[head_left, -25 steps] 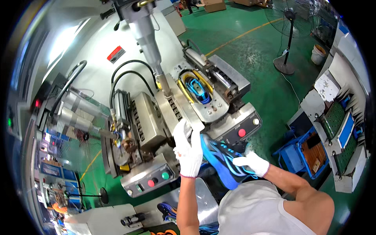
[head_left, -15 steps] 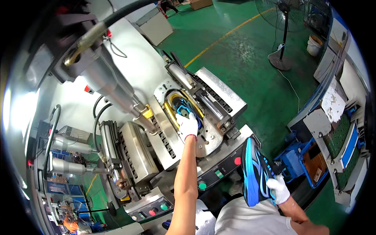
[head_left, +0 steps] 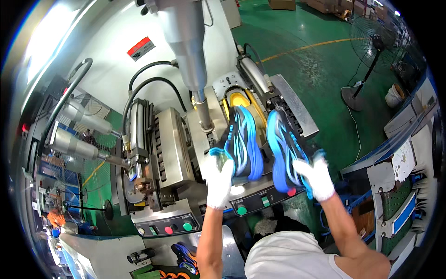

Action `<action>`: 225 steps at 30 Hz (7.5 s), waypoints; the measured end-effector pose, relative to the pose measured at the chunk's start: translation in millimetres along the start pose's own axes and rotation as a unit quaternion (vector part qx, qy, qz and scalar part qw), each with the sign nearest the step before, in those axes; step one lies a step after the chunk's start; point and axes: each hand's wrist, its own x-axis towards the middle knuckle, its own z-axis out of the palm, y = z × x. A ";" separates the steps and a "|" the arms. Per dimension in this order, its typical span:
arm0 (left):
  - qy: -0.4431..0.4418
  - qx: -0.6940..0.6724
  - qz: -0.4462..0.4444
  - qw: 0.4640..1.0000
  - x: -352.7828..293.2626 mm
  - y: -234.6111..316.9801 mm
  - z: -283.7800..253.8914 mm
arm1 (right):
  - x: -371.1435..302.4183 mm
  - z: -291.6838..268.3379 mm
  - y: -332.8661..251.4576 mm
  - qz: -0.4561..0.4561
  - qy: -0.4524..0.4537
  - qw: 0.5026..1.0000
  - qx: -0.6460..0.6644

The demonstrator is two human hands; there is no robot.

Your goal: The person picks up shoes from a table, places them into a lasting machine to shape the heel and toe, and then places the shaped shoes into a heat-setting tunnel on a conveyor belt.

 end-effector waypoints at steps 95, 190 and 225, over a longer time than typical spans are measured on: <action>0.290 0.431 0.228 0.823 -378.8 1.7 -263.7 | -260.9 247.2 161.7 0.179 -0.616 0.745 -0.180; 0.249 0.240 -0.055 0.937 -261.8 -110.8 -234.2 | -139.9 176.5 62.6 0.325 -0.286 0.854 0.288; 0.415 0.199 -0.151 0.875 -314.9 -42.4 -317.0 | -9.7 491.6 83.1 0.217 -0.390 0.852 0.274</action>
